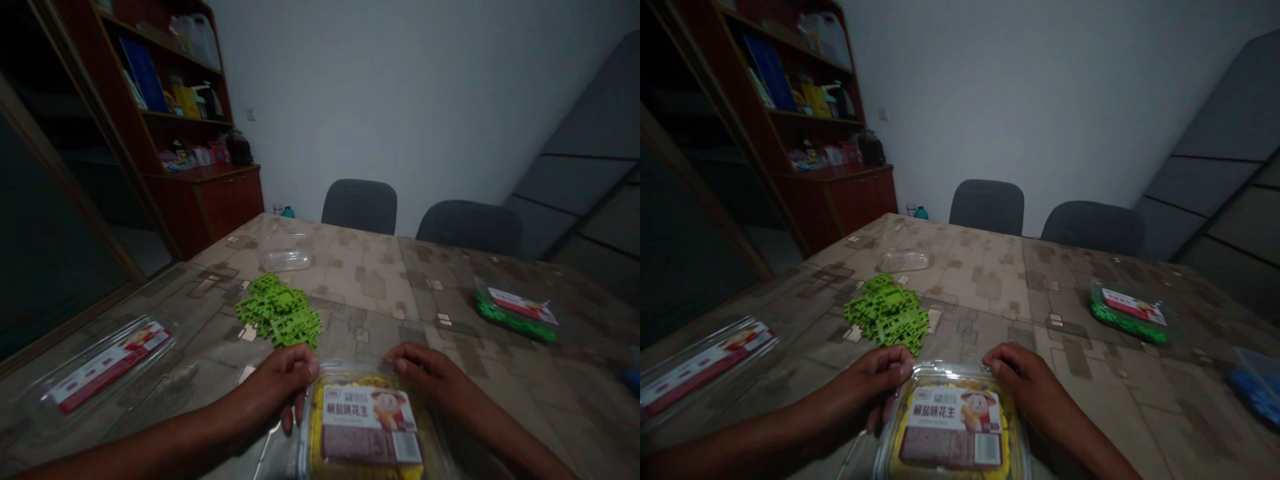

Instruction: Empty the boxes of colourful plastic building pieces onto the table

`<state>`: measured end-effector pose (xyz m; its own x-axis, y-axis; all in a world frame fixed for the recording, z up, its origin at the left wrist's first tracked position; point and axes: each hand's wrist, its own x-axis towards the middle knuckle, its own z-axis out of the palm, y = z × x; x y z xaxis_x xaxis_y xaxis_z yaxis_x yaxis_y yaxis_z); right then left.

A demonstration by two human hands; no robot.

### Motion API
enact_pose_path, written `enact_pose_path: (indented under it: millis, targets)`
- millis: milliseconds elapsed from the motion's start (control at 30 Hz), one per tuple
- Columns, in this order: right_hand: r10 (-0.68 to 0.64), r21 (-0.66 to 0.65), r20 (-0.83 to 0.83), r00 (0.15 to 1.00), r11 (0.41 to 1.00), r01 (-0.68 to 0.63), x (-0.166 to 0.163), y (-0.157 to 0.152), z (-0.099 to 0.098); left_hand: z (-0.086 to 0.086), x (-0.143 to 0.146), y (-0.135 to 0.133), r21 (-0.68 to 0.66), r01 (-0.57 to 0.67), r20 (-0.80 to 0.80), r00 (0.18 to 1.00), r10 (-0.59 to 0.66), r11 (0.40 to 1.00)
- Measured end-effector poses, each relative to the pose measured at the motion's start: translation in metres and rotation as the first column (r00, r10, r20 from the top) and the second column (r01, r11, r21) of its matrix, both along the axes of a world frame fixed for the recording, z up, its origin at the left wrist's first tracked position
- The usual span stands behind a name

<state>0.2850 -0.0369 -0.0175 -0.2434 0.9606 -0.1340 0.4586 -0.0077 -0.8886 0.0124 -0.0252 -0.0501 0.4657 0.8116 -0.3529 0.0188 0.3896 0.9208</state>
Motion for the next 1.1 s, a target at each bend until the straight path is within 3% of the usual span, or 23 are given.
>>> enact_pose_path:
  millis: [133, 267, 433, 533, 700, 800, 867, 967, 1033, 1100]
  targets:
    - [0.097, 0.14, 0.177, 0.979, 0.982, -0.123, -0.028, 0.009, 0.006, 0.0, 0.004, 0.005, 0.041, 0.003, -0.021, 1.0, -0.002, 0.999]
    - [0.135, 0.053, 0.114, 0.984, 0.989, -0.142, -0.047, 0.02, 0.005, 0.006, 0.003, 0.01, 0.025, 0.004, -0.034, 0.999, -0.003, 1.0]
    - [0.132, -0.062, 0.022, 0.991, 0.989, -0.131, -0.049, 0.026, 0.002, 0.016, -0.004, 0.035, -0.074, 0.228, -0.093, 0.968, -0.235, 0.971]
    - [0.122, -0.123, -0.018, 0.992, 0.985, -0.123, -0.049, 0.027, 0.002, 0.022, -0.004, 0.047, -0.048, 0.298, -0.146, 0.942, -0.302, 0.953]
    - [0.085, -0.081, -0.051, 0.995, 0.993, -0.089, -0.05, 0.026, 0.002, 0.033, 0.001, 0.042, 0.157, 0.319, -0.299, 0.917, -0.263, 0.935]
    - [0.083, 0.051, -0.011, 0.996, 0.995, -0.082, -0.05, 0.022, 0.004, 0.036, 0.0, 0.034, 0.413, 0.321, -0.44, 0.89, -0.121, 0.853]
    - [0.076, 0.147, 0.048, 0.996, 0.986, -0.082, -0.05, 0.02, 0.005, 0.035, 0.0, 0.033, 0.505, 0.332, -0.484, 0.873, -0.057, 0.797]
    - [0.059, 0.216, 0.116, 0.991, 0.973, -0.083, -0.051, 0.017, 0.005, 0.033, 0.0, 0.038, 0.378, 0.295, -0.399, 0.907, -0.134, 0.877]
    - [0.057, 0.189, 0.122, 0.991, 0.979, -0.08, -0.051, 0.017, 0.005, 0.032, 0.0, 0.044, 0.218, 0.291, -0.281, 0.933, -0.226, 0.932]
    - [0.073, 0.132, 0.097, 0.993, 0.988, -0.085, -0.051, 0.016, 0.004, 0.033, 0.0, 0.049, 0.105, 0.324, -0.186, 0.935, -0.302, 0.94]
